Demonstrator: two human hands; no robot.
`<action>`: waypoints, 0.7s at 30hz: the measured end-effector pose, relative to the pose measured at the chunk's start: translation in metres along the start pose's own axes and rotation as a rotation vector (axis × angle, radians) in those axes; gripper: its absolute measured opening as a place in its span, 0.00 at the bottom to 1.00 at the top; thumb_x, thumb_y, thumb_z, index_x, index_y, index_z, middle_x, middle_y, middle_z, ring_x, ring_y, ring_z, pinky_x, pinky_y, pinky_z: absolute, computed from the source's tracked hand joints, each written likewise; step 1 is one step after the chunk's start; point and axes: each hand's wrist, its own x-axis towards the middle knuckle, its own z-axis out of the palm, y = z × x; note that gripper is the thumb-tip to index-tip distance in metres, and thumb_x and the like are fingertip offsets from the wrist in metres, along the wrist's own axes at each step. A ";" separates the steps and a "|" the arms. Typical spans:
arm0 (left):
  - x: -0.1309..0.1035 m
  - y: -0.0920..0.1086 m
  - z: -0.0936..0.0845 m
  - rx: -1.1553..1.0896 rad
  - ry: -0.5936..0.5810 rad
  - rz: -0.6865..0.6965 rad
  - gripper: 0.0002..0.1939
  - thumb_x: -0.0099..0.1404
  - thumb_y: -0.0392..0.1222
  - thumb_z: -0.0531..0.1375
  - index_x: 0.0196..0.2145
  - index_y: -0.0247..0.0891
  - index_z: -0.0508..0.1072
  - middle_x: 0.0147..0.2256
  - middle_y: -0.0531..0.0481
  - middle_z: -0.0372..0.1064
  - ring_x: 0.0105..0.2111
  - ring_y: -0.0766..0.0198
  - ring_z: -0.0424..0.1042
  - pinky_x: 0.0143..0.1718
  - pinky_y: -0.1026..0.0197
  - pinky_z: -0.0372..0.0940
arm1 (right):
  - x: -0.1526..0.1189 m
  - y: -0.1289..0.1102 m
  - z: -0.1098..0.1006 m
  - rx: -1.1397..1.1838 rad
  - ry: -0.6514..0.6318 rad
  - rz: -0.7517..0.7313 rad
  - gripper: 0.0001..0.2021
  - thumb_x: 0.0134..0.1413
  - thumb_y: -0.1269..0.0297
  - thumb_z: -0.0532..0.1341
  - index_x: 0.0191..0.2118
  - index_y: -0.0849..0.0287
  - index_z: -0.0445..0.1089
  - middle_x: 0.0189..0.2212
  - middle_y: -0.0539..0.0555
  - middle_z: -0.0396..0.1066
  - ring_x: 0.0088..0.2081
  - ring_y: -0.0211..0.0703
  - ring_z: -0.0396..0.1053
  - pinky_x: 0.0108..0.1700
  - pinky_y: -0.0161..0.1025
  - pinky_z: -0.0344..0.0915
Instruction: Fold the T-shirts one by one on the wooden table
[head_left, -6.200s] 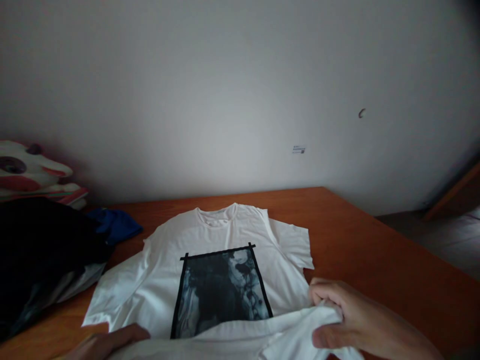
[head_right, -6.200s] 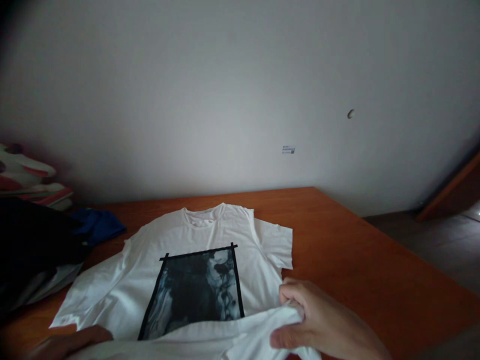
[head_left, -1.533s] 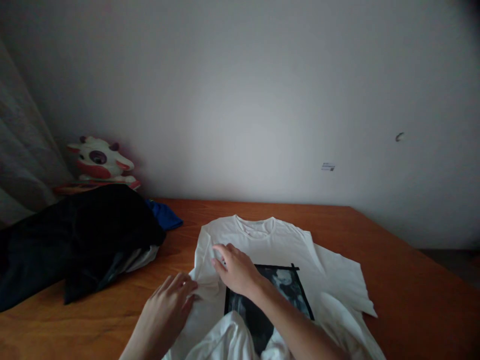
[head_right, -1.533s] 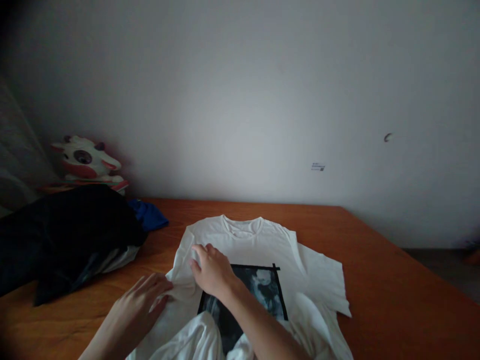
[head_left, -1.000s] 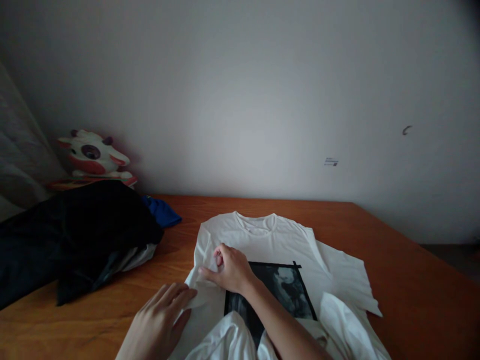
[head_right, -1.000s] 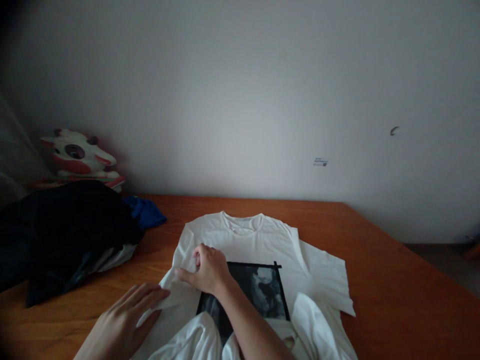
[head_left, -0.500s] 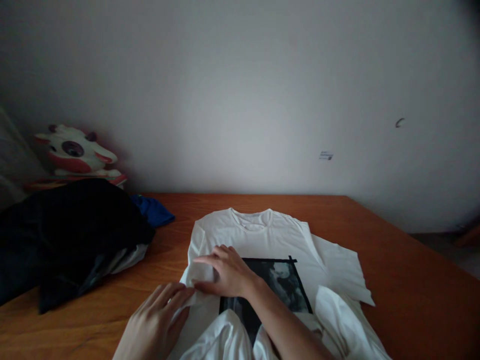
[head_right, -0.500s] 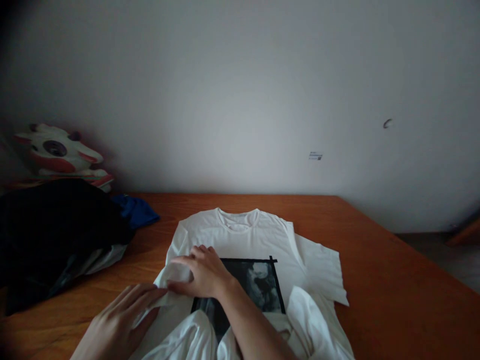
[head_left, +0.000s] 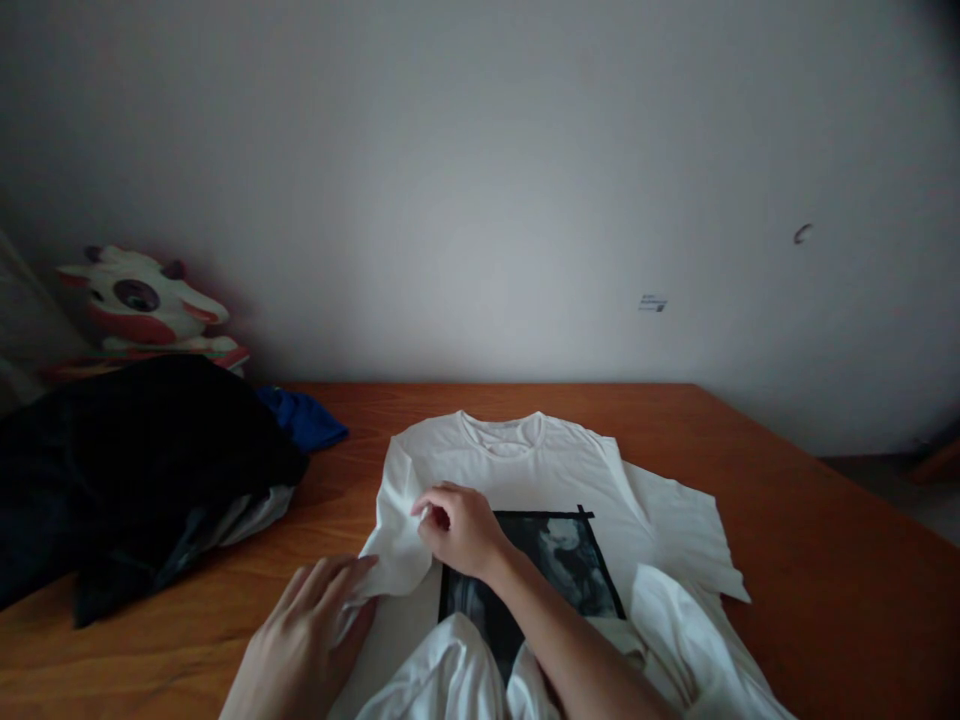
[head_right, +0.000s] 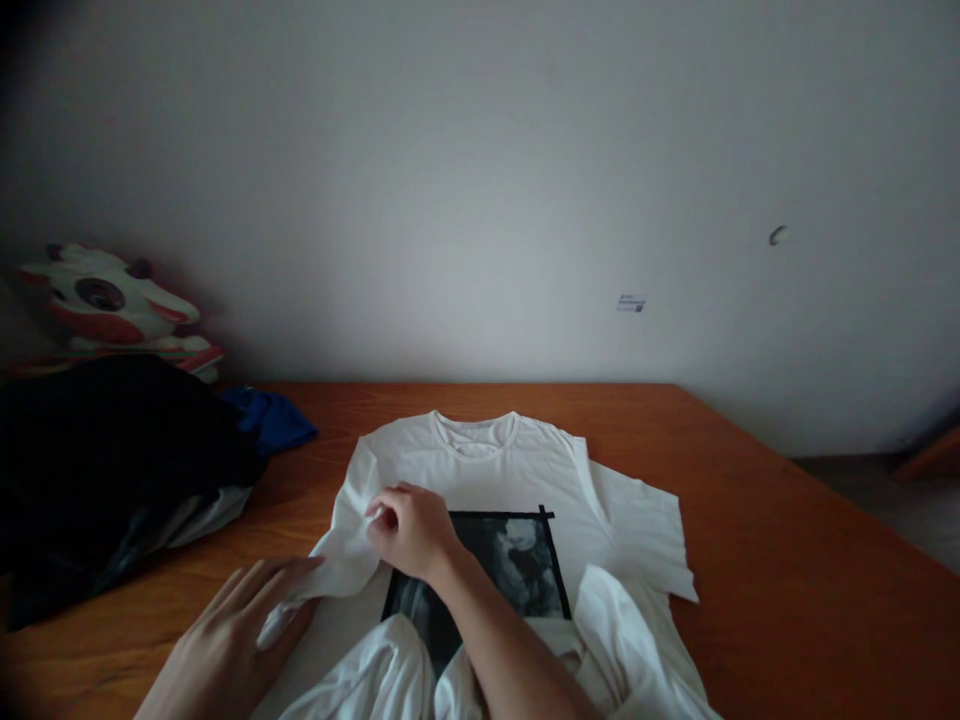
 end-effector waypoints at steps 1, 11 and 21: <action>-0.001 -0.001 0.000 0.009 -0.006 -0.029 0.14 0.67 0.48 0.58 0.48 0.50 0.76 0.44 0.49 0.78 0.42 0.57 0.78 0.40 0.60 0.75 | 0.000 0.003 -0.002 0.028 0.017 0.042 0.08 0.50 0.70 0.59 0.32 0.57 0.76 0.28 0.49 0.74 0.29 0.38 0.69 0.33 0.32 0.60; -0.001 0.001 -0.003 0.044 0.054 0.084 0.11 0.66 0.43 0.58 0.45 0.49 0.76 0.42 0.50 0.77 0.39 0.61 0.78 0.38 0.65 0.74 | 0.002 0.023 -0.017 0.289 0.252 0.057 0.28 0.62 0.50 0.50 0.14 0.54 0.45 0.12 0.44 0.43 0.18 0.32 0.48 0.23 0.34 0.44; 0.008 0.020 -0.012 0.005 0.072 0.276 0.11 0.70 0.43 0.56 0.46 0.47 0.76 0.39 0.53 0.78 0.36 0.64 0.78 0.37 0.67 0.73 | -0.001 0.027 -0.026 0.244 0.714 -0.125 0.27 0.66 0.52 0.48 0.15 0.53 0.46 0.15 0.45 0.47 0.21 0.37 0.54 0.26 0.37 0.52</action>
